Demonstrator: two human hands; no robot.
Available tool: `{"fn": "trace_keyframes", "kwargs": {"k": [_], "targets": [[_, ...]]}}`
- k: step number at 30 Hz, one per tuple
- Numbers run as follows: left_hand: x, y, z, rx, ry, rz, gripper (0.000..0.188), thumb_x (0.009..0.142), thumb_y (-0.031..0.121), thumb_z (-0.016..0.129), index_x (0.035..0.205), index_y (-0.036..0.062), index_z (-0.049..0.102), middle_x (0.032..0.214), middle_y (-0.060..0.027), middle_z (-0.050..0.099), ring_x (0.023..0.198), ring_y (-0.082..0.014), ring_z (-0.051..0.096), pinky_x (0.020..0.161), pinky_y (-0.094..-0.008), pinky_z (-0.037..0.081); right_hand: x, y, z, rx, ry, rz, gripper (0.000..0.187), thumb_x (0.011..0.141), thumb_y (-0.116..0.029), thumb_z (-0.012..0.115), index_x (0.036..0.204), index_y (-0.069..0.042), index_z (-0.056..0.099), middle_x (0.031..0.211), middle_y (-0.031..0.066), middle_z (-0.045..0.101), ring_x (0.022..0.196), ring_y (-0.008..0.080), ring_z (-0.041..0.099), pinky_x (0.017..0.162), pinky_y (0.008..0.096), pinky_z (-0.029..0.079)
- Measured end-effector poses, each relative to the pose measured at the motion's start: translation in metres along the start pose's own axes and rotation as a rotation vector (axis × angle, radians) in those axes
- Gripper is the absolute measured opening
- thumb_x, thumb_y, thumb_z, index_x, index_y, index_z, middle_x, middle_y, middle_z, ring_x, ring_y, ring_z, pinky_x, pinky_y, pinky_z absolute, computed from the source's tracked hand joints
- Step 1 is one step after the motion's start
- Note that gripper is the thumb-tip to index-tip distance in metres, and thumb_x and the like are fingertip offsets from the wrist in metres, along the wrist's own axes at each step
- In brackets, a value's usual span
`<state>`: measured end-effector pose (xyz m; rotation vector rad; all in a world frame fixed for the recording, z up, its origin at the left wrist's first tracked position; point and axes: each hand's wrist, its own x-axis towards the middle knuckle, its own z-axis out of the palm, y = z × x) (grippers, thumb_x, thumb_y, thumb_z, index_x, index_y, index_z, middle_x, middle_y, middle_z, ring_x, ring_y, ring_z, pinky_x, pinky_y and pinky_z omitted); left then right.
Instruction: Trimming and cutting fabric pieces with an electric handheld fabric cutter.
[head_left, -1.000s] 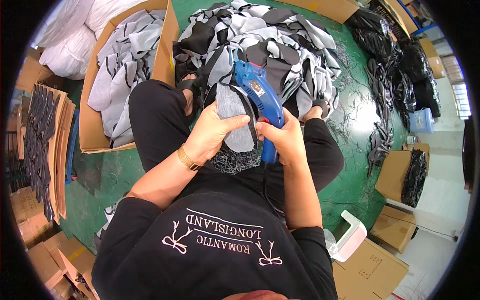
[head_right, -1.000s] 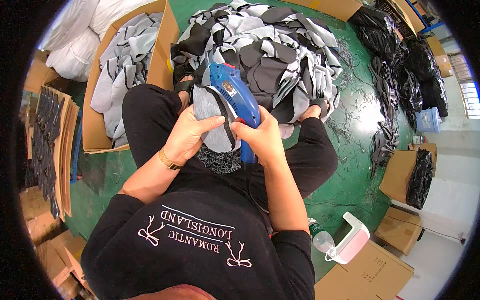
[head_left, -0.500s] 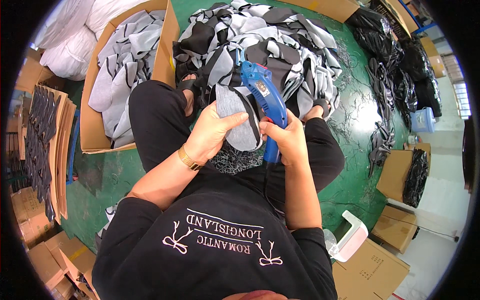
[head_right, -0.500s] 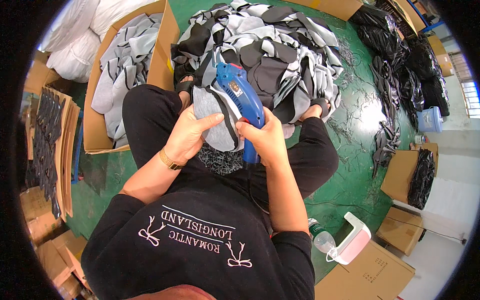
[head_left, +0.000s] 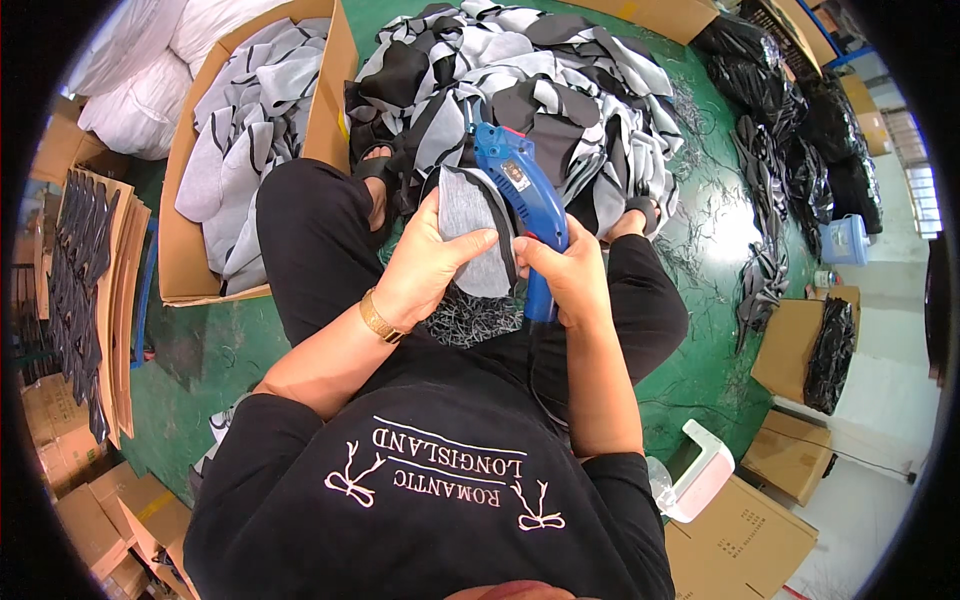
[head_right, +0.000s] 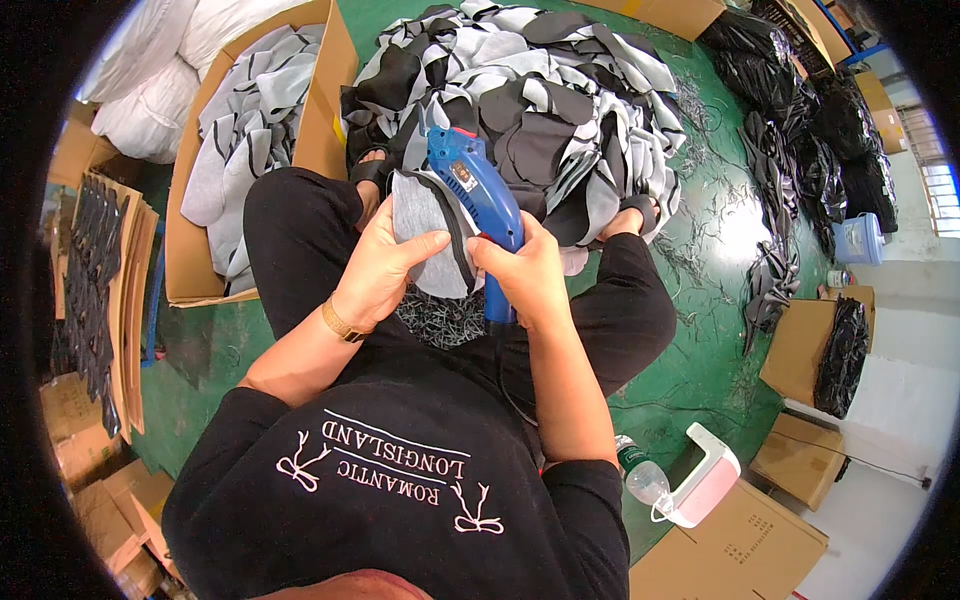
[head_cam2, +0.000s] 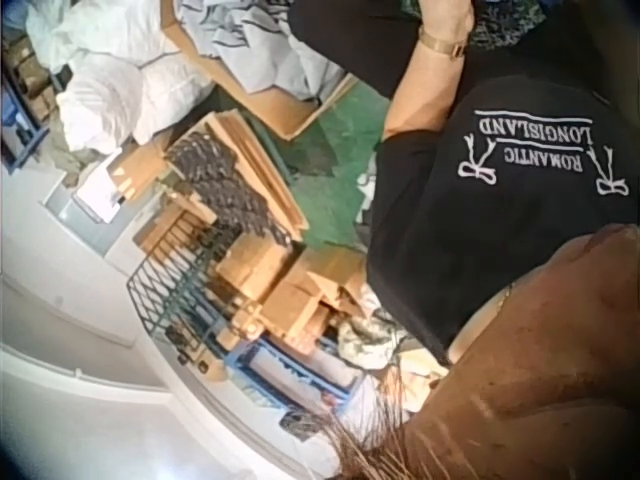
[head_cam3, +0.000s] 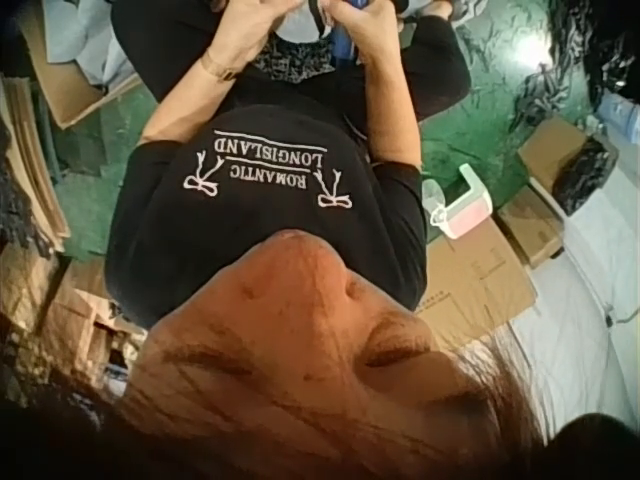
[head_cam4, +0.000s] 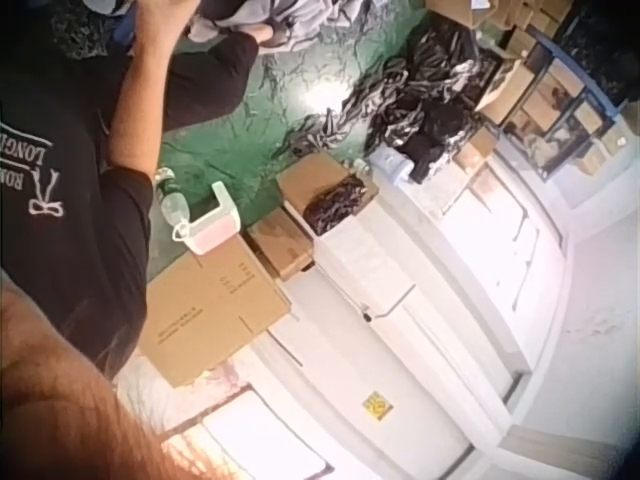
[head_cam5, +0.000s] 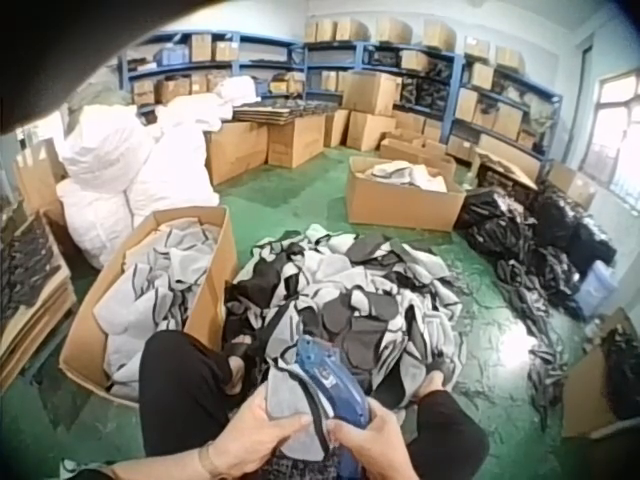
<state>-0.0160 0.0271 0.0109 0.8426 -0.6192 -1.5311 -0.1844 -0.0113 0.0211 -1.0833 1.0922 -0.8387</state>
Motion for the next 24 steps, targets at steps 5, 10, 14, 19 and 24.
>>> {"fn": "trace_keyframes", "kwargs": {"k": [5, 10, 14, 19, 24], "targets": [[0.0014, -0.0027, -0.0030, 0.021, -0.006, 0.025, 0.044, 0.083, 0.000, 0.066, 0.122, 0.0041, 0.047, 0.109, -0.0054, 0.062, 0.098, -0.0146, 0.062, 0.087, -0.0316, 0.051, 0.0004, -0.0003, -0.0002, 0.032, 0.008, 0.031, 0.027, 0.074, -0.008, 0.069, 0.095, 0.002, 0.057, 0.075, 0.0047, 0.061, 0.063, 0.0098, 0.056, 0.058, 0.0242, 0.046], [0.0015, -0.0031, -0.0032, 0.011, 0.007, 0.021, 0.043, 0.083, 0.000, 0.067, 0.121, 0.0040, 0.048, 0.108, -0.0058, 0.063, 0.097, -0.0148, 0.062, 0.086, -0.0317, 0.051, -0.0004, -0.0014, 0.0002, 0.053, -0.001, 0.025, 0.026, 0.074, -0.008, 0.069, 0.094, 0.002, 0.057, 0.075, 0.0049, 0.061, 0.063, 0.0097, 0.056, 0.059, 0.0240, 0.046], [0.0007, -0.0005, -0.0008, 0.004, 0.020, 0.013, 0.044, 0.082, -0.004, 0.065, 0.121, 0.0029, 0.046, 0.108, -0.0062, 0.060, 0.097, -0.0141, 0.061, 0.087, -0.0307, 0.051, -0.0002, -0.0003, -0.0010, 0.053, 0.012, 0.026, 0.026, 0.074, -0.008, 0.069, 0.095, 0.002, 0.057, 0.075, 0.0047, 0.061, 0.063, 0.0097, 0.056, 0.059, 0.0240, 0.046], [-0.0005, 0.0005, 0.0009, 0.005, 0.048, 0.026, 0.045, 0.082, -0.004, 0.066, 0.122, 0.0033, 0.046, 0.108, -0.0059, 0.060, 0.097, -0.0138, 0.061, 0.086, -0.0305, 0.051, -0.0009, 0.0000, -0.0015, 0.057, 0.009, 0.020, 0.027, 0.074, -0.008, 0.070, 0.096, 0.002, 0.057, 0.076, 0.0044, 0.061, 0.064, 0.0093, 0.056, 0.059, 0.0235, 0.046], [-0.0004, -0.0005, 0.0013, 0.037, 0.066, 0.102, 0.046, 0.081, -0.003, 0.067, 0.121, 0.0037, 0.046, 0.107, -0.0057, 0.060, 0.097, -0.0139, 0.061, 0.086, -0.0302, 0.051, -0.0037, -0.0023, -0.0013, 0.078, -0.008, 0.028, 0.030, 0.074, -0.009, 0.072, 0.098, 0.001, 0.057, 0.077, 0.0039, 0.060, 0.064, 0.0090, 0.056, 0.058, 0.0232, 0.045]]}}
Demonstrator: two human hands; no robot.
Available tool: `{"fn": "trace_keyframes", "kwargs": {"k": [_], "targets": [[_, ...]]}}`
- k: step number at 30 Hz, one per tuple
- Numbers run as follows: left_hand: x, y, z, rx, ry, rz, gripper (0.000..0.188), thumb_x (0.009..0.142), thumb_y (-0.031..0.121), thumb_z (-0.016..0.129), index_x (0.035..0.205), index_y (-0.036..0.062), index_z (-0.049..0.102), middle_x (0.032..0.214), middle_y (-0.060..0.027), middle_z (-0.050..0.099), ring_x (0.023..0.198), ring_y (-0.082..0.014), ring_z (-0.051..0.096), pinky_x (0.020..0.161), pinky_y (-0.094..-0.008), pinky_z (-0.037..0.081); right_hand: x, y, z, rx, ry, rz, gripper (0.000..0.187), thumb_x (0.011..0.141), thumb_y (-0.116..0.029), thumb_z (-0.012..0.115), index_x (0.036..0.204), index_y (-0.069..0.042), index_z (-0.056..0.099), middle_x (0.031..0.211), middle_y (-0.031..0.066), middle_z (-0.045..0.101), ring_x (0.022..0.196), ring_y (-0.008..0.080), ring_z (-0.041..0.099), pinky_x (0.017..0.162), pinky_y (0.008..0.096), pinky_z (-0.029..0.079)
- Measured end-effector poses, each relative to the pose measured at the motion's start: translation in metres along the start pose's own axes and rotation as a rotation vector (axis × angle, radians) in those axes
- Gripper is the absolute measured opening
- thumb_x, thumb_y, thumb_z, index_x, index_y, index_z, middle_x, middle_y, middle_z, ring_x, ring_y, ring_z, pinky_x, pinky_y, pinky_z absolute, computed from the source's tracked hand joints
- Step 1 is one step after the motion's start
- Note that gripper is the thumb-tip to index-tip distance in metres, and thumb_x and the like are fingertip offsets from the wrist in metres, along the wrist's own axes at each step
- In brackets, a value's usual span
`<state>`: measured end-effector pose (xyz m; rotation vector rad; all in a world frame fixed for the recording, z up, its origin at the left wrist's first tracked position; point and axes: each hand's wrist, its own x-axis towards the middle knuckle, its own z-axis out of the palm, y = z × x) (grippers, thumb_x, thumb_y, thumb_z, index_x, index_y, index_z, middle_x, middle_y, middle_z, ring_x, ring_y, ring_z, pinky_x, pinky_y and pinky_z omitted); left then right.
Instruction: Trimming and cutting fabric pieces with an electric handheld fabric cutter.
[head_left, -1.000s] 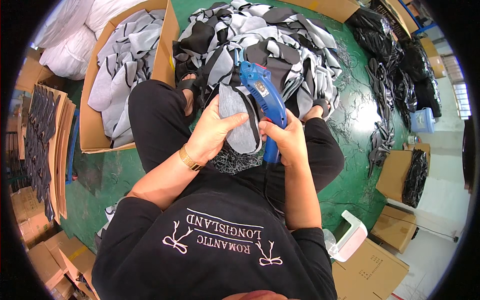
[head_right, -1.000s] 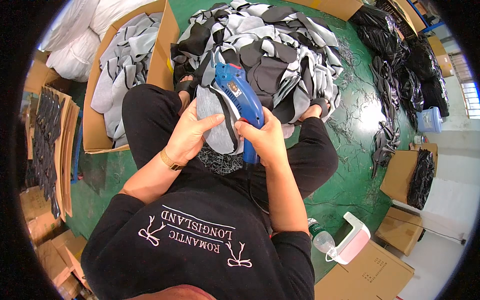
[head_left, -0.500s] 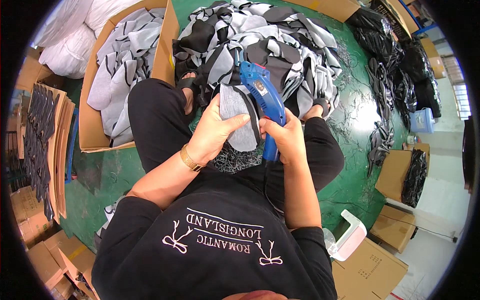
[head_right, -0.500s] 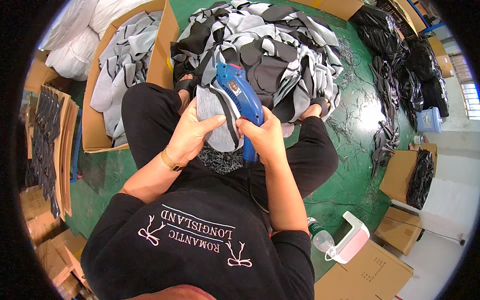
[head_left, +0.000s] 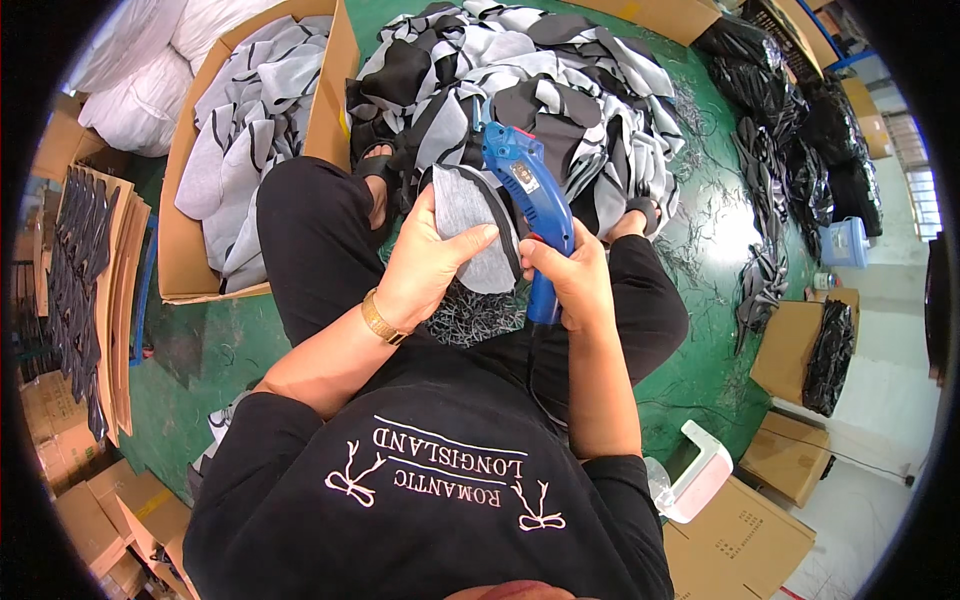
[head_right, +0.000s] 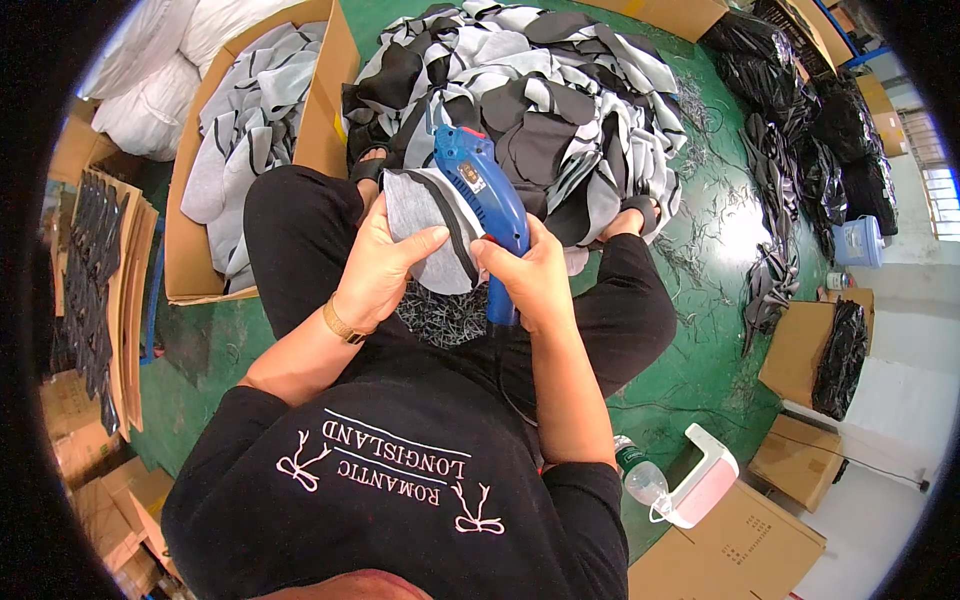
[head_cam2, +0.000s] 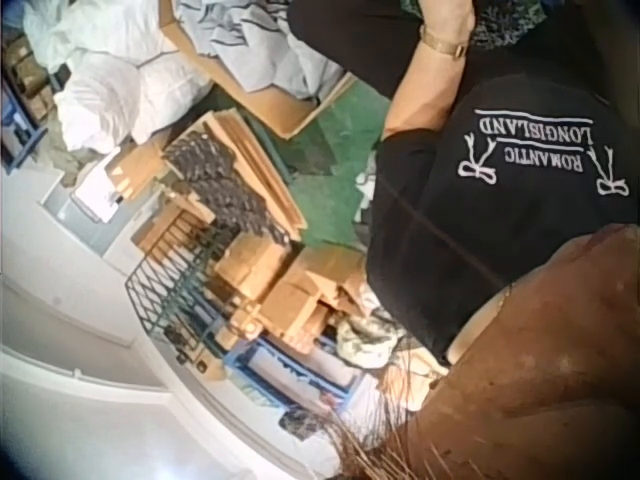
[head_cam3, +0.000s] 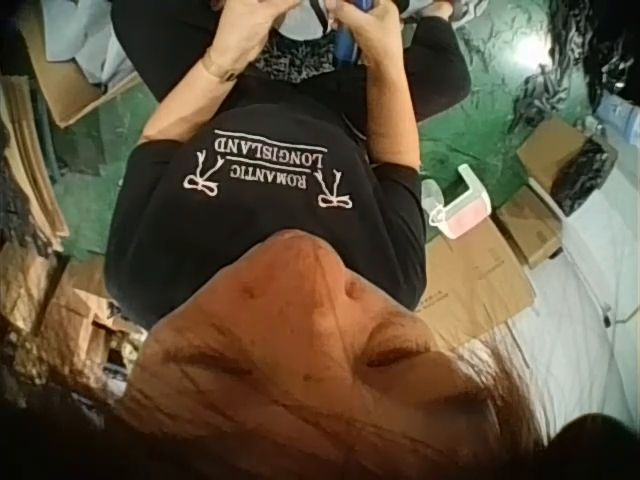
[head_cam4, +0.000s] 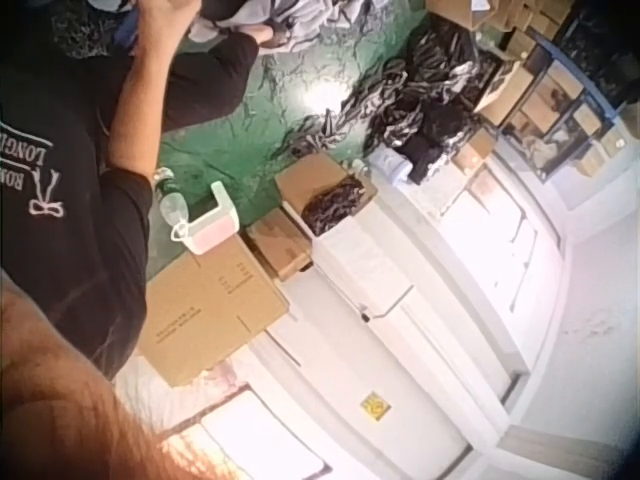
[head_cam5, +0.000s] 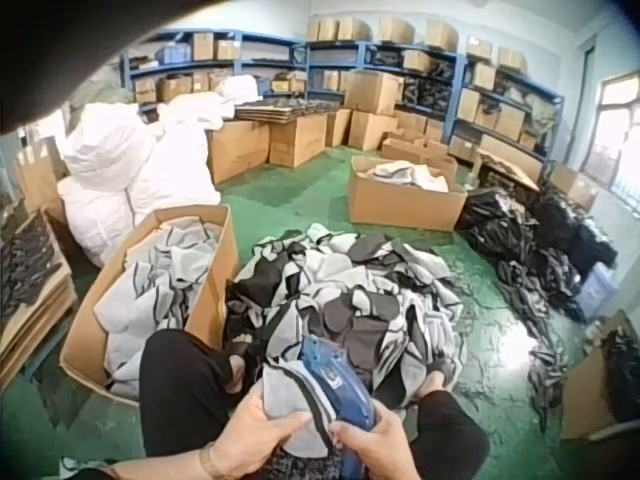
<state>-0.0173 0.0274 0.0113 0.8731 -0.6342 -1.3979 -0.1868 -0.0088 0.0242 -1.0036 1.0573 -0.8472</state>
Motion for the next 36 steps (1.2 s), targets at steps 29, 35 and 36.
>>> {"fn": "trace_keyframes", "kwargs": {"k": [29, 35, 36], "targets": [[-0.010, 0.005, 0.005, 0.060, 0.061, 0.139, 0.052, 0.078, -0.004, 0.070, 0.122, 0.0031, 0.044, 0.106, -0.0053, 0.061, 0.093, -0.0125, 0.062, 0.084, -0.0289, 0.051, -0.001, -0.002, 0.018, -0.074, -0.026, -0.081, 0.037, 0.074, -0.010, 0.073, 0.104, 0.003, 0.056, 0.081, 0.0036, 0.060, 0.065, 0.0077, 0.055, 0.058, 0.0233, 0.045], [-0.014, 0.006, 0.008, 0.116, 0.084, 0.170, 0.050, 0.078, -0.003, 0.071, 0.121, 0.0029, 0.045, 0.104, -0.0052, 0.061, 0.092, -0.0121, 0.062, 0.082, -0.0281, 0.051, 0.002, 0.000, 0.018, -0.071, -0.048, -0.054, 0.036, 0.073, -0.010, 0.070, 0.104, 0.002, 0.056, 0.078, 0.0030, 0.058, 0.063, 0.0087, 0.054, 0.056, 0.0242, 0.045], [-0.014, 0.005, 0.007, 0.142, 0.082, 0.177, 0.050, 0.078, -0.002, 0.071, 0.120, 0.0029, 0.046, 0.104, -0.0051, 0.061, 0.092, -0.0120, 0.062, 0.082, -0.0279, 0.050, 0.003, -0.001, 0.018, -0.064, -0.054, -0.030, 0.035, 0.072, -0.009, 0.069, 0.102, 0.002, 0.056, 0.077, 0.0033, 0.058, 0.062, 0.0090, 0.054, 0.056, 0.0247, 0.045]]}}
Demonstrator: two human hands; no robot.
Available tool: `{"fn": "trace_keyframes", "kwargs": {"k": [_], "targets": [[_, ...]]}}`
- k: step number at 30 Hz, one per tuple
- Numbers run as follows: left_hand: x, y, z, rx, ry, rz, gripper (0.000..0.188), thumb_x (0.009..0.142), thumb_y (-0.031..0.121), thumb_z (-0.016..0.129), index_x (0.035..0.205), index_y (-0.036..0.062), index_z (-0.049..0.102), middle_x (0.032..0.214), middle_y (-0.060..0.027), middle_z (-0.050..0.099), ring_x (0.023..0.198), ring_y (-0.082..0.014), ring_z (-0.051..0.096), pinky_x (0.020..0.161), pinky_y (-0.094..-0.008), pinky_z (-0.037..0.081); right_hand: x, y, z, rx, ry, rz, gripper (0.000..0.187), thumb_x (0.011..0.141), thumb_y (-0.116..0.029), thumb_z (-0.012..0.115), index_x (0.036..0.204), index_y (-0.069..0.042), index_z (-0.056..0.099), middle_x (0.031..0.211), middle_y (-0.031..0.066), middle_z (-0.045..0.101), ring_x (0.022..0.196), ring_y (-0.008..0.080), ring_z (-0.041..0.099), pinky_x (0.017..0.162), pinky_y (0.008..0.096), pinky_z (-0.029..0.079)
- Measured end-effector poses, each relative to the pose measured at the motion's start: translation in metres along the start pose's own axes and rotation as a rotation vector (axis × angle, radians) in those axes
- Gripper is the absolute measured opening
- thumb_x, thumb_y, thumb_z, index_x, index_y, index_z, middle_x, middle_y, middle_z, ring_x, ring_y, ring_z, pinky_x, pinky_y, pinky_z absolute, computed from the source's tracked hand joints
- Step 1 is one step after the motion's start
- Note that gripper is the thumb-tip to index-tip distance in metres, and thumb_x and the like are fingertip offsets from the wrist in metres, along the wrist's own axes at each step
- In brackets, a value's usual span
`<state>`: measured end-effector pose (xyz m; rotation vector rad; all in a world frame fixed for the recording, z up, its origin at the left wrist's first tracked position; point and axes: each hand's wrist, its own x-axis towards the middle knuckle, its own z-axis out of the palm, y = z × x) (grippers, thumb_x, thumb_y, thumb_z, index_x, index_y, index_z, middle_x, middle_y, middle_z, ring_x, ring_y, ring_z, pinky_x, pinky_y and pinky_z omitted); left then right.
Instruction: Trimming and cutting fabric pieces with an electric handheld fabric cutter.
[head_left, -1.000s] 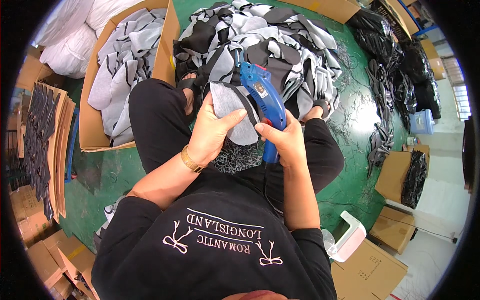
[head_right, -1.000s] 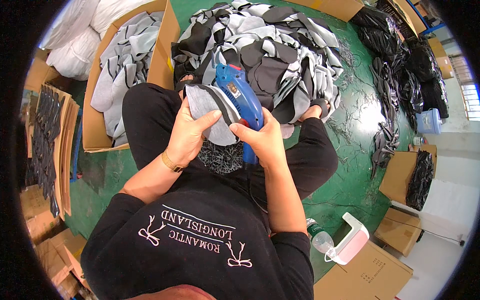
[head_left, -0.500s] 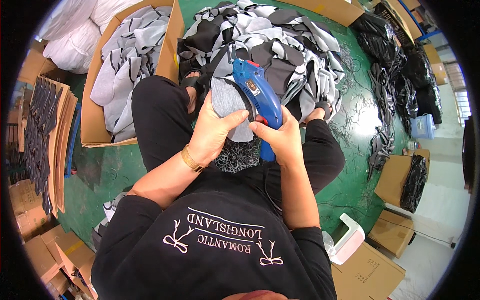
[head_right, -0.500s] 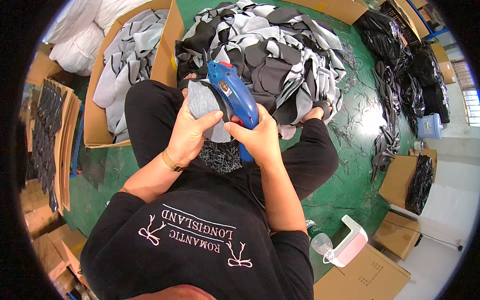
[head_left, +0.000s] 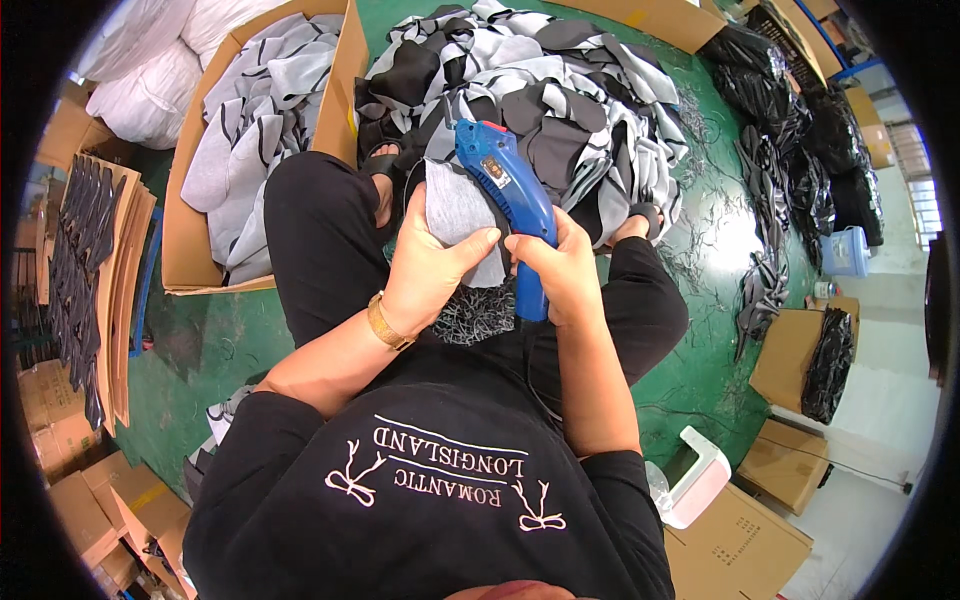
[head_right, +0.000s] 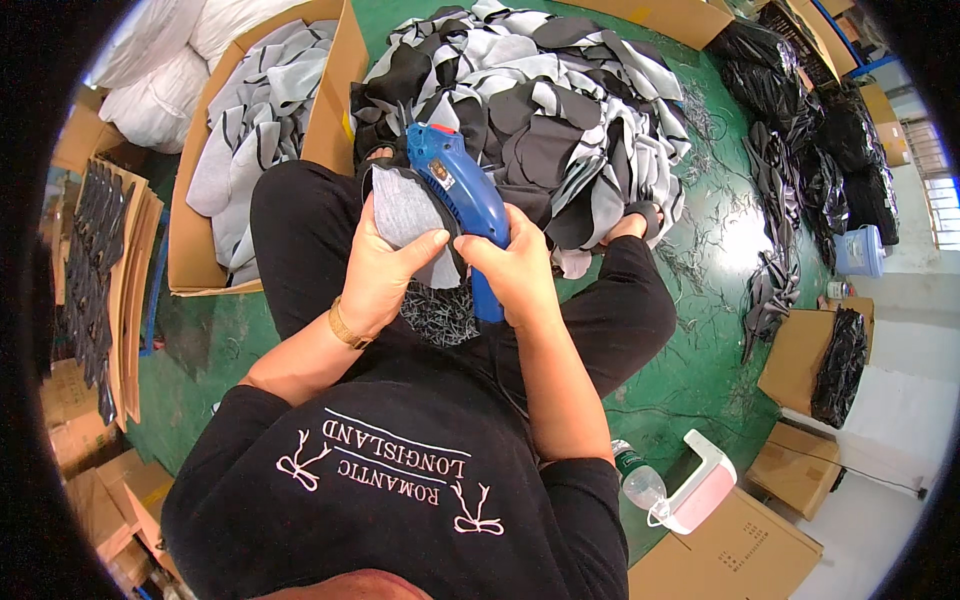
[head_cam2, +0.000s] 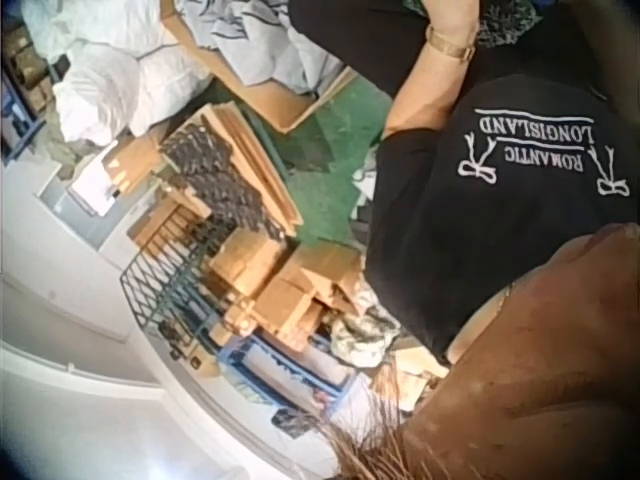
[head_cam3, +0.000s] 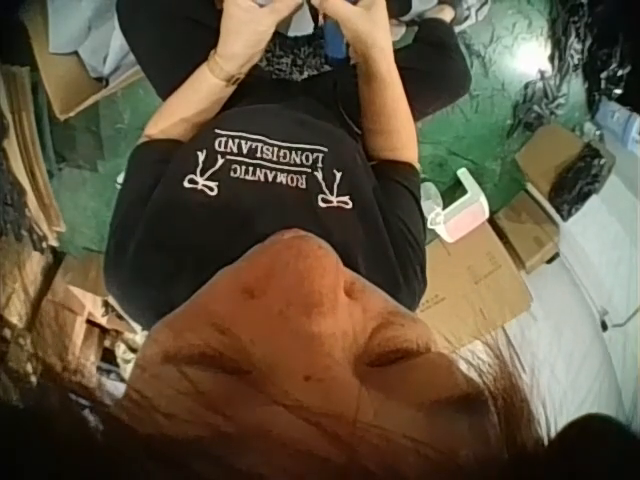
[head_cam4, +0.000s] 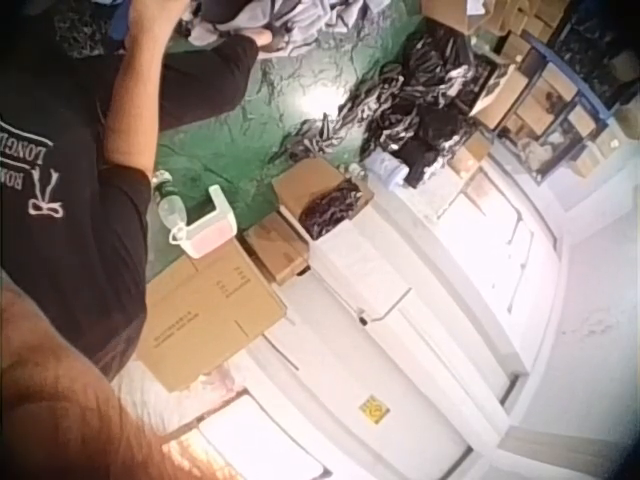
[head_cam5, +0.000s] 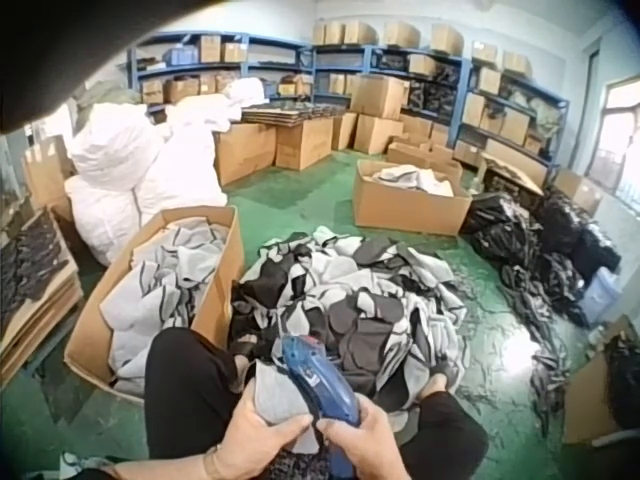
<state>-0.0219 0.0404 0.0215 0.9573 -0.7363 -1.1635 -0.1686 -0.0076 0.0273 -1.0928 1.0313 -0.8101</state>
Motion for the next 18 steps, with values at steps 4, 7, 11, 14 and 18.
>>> {"fn": "trace_keyframes", "kwargs": {"k": [4, 7, 11, 14, 18], "targets": [[-0.0009, -0.0030, -0.0016, 0.007, 0.007, 0.007, 0.049, 0.078, -0.002, 0.071, 0.120, 0.0030, 0.046, 0.104, -0.0048, 0.061, 0.093, -0.0119, 0.061, 0.083, -0.0279, 0.050, 0.0021, -0.0020, 0.0002, 0.044, -0.032, 0.046, 0.031, 0.072, -0.007, 0.066, 0.099, 0.002, 0.056, 0.075, 0.0046, 0.058, 0.058, 0.0104, 0.055, 0.055, 0.0246, 0.048], [-0.0009, -0.0033, -0.0018, -0.032, 0.013, -0.030, 0.049, 0.078, -0.002, 0.071, 0.120, 0.0030, 0.047, 0.104, -0.0044, 0.062, 0.093, -0.0117, 0.061, 0.083, -0.0279, 0.050, 0.0009, -0.0019, 0.0012, 0.070, -0.028, 0.033, 0.029, 0.072, -0.008, 0.066, 0.098, 0.002, 0.057, 0.075, 0.0049, 0.058, 0.058, 0.0108, 0.056, 0.056, 0.0246, 0.048], [-0.0007, -0.0034, -0.0025, -0.037, 0.007, -0.034, 0.049, 0.078, -0.003, 0.070, 0.121, 0.0029, 0.046, 0.104, -0.0044, 0.062, 0.093, -0.0119, 0.061, 0.083, -0.0279, 0.050, 0.0004, -0.0022, 0.0014, 0.052, -0.022, 0.055, 0.030, 0.071, -0.007, 0.066, 0.099, 0.002, 0.056, 0.075, 0.0041, 0.059, 0.061, 0.0098, 0.055, 0.058, 0.0251, 0.046], [-0.0010, -0.0036, -0.0021, -0.047, 0.013, -0.035, 0.049, 0.078, -0.003, 0.070, 0.121, 0.0028, 0.046, 0.104, -0.0044, 0.062, 0.093, -0.0118, 0.062, 0.083, -0.0278, 0.050, 0.0006, -0.0015, 0.0016, 0.047, -0.028, 0.044, 0.031, 0.071, -0.007, 0.066, 0.099, 0.002, 0.056, 0.075, 0.0038, 0.059, 0.061, 0.0097, 0.055, 0.057, 0.0252, 0.046], [-0.0015, -0.0021, -0.0024, -0.058, -0.004, -0.047, 0.049, 0.078, -0.003, 0.069, 0.121, 0.0028, 0.046, 0.104, -0.0047, 0.062, 0.093, -0.0116, 0.062, 0.083, -0.0272, 0.050, 0.0016, 0.0009, 0.0017, 0.035, -0.027, 0.040, 0.030, 0.071, -0.007, 0.066, 0.098, 0.001, 0.056, 0.075, 0.0035, 0.059, 0.061, 0.0095, 0.055, 0.056, 0.0251, 0.046]]}}
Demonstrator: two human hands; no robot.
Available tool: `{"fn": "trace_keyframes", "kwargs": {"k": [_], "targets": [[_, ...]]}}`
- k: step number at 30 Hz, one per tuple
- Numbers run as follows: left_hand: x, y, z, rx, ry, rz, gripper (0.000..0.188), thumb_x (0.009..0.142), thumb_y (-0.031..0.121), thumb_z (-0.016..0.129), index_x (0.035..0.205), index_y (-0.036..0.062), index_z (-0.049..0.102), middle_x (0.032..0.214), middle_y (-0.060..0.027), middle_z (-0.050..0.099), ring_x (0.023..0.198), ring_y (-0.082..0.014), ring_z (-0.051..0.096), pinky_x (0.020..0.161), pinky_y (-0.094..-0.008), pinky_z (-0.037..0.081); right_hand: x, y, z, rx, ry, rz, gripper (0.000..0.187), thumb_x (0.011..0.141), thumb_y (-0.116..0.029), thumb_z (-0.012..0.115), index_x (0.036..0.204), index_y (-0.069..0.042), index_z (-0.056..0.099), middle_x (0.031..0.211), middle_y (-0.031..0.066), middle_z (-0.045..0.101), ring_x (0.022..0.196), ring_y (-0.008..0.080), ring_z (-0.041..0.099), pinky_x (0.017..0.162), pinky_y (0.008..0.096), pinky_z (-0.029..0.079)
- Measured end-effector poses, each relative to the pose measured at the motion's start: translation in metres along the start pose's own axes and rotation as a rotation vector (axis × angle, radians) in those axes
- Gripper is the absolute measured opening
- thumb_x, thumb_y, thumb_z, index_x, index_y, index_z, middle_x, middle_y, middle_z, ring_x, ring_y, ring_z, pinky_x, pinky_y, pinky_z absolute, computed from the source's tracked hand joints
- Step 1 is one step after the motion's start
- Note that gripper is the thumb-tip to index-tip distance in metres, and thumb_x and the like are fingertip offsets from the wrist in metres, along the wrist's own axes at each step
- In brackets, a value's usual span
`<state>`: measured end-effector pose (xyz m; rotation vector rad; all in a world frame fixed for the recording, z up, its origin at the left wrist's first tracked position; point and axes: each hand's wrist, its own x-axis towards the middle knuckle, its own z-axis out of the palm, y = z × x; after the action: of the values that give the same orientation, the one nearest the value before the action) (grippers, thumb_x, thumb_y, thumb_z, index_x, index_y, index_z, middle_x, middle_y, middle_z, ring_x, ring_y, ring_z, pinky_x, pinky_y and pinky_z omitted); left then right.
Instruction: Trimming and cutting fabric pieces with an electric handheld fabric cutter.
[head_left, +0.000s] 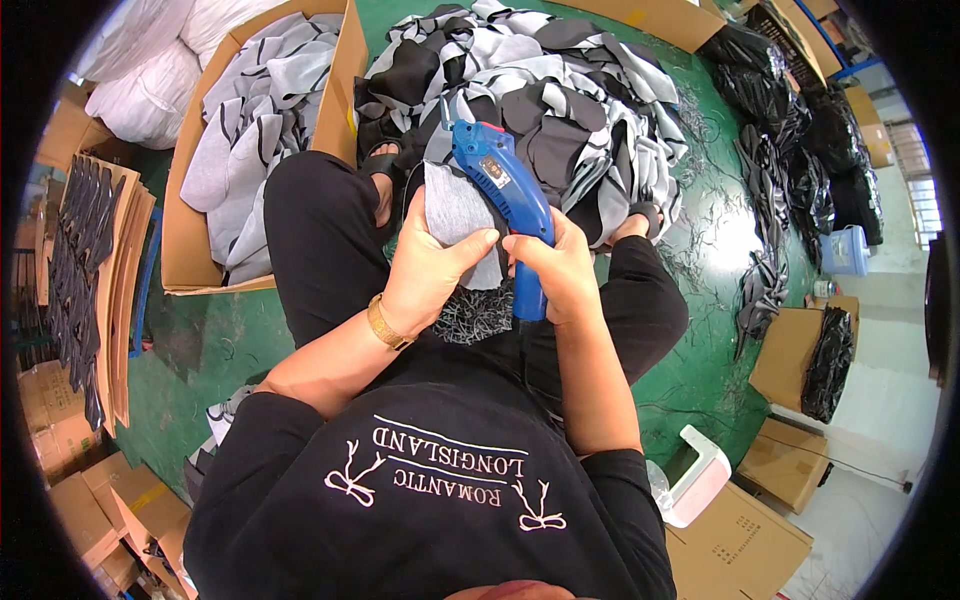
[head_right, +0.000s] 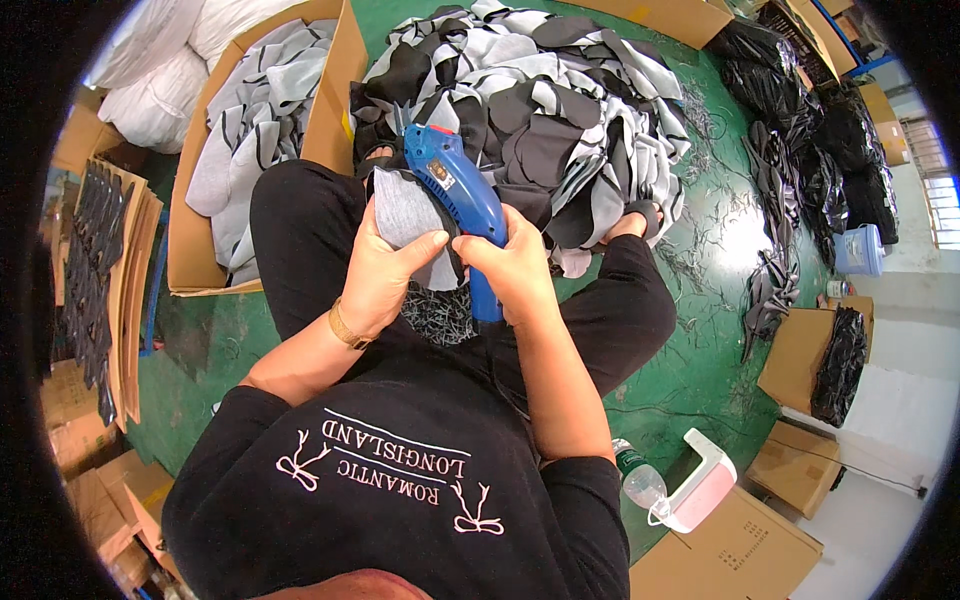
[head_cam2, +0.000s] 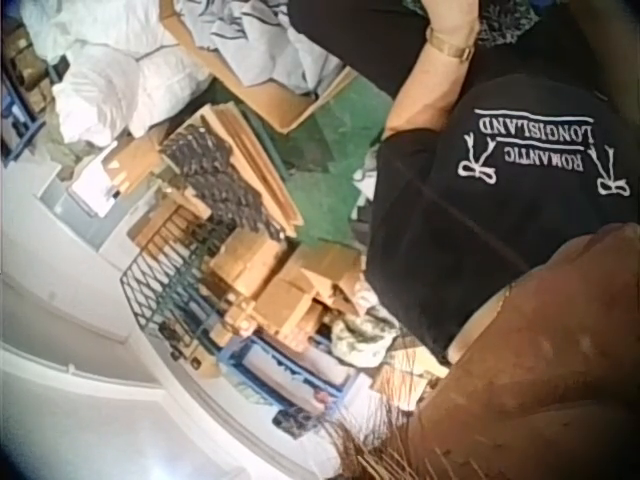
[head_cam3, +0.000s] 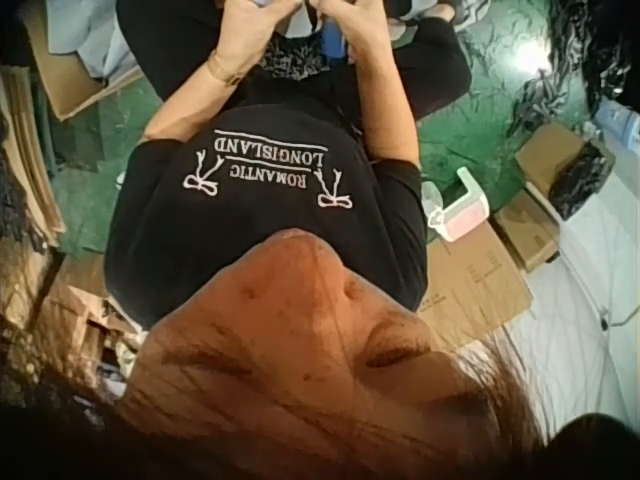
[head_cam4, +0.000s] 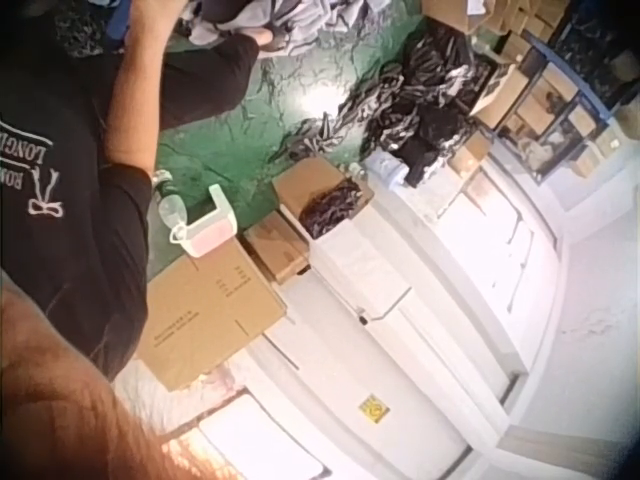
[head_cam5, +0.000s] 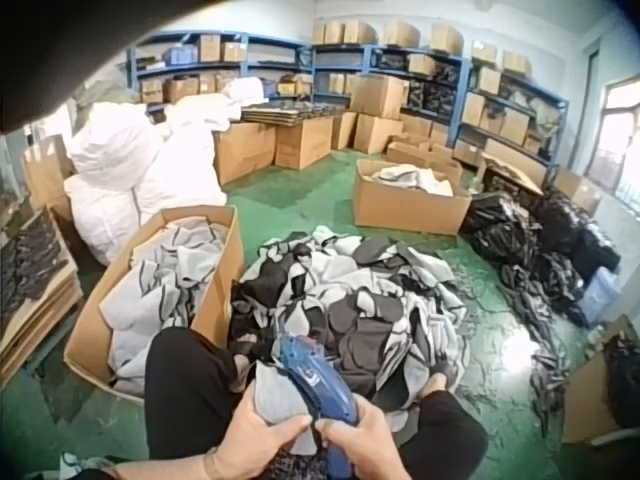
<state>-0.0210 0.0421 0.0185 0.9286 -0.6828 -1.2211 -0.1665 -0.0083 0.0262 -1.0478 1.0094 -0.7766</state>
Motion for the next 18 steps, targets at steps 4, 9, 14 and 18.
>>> {"fn": "trace_keyframes", "kwargs": {"k": [4, 9, 14, 18], "targets": [[0.0004, -0.0007, -0.0026, -0.034, 0.004, -0.030, 0.049, 0.078, -0.004, 0.069, 0.121, 0.0030, 0.046, 0.105, -0.0050, 0.062, 0.093, -0.0116, 0.062, 0.083, -0.0271, 0.051, 0.0002, -0.0004, 0.0008, 0.028, -0.018, 0.008, 0.028, 0.071, -0.006, 0.065, 0.096, 0.001, 0.056, 0.075, 0.0036, 0.059, 0.061, 0.0094, 0.055, 0.057, 0.0249, 0.046], [0.0016, -0.0034, -0.0053, -0.102, -0.014, -0.059, 0.049, 0.078, -0.005, 0.068, 0.121, 0.0036, 0.046, 0.106, -0.0052, 0.062, 0.093, -0.0129, 0.062, 0.084, -0.0284, 0.051, 0.0001, 0.0004, 0.0009, 0.035, -0.013, 0.002, 0.026, 0.071, -0.006, 0.064, 0.095, 0.001, 0.056, 0.075, 0.0036, 0.059, 0.062, 0.0094, 0.055, 0.058, 0.0250, 0.046], [0.0031, -0.0037, -0.0072, -0.136, -0.021, -0.113, 0.050, 0.078, -0.006, 0.068, 0.122, 0.0043, 0.046, 0.106, -0.0052, 0.062, 0.095, -0.0141, 0.062, 0.086, -0.0297, 0.050, -0.0006, 0.0007, -0.0011, 0.043, -0.021, -0.003, 0.026, 0.071, -0.005, 0.063, 0.095, 0.001, 0.056, 0.075, 0.0034, 0.059, 0.062, 0.0097, 0.055, 0.058, 0.0251, 0.046], [0.0033, -0.0045, -0.0073, -0.173, -0.021, -0.127, 0.051, 0.079, -0.005, 0.069, 0.124, 0.0043, 0.045, 0.107, -0.0059, 0.062, 0.095, -0.0148, 0.062, 0.087, -0.0307, 0.050, -0.0035, -0.0014, -0.0003, 0.034, -0.017, -0.015, 0.029, 0.072, -0.006, 0.068, 0.098, 0.001, 0.056, 0.077, 0.0030, 0.059, 0.064, 0.0094, 0.055, 0.058, 0.0239, 0.046]]}}
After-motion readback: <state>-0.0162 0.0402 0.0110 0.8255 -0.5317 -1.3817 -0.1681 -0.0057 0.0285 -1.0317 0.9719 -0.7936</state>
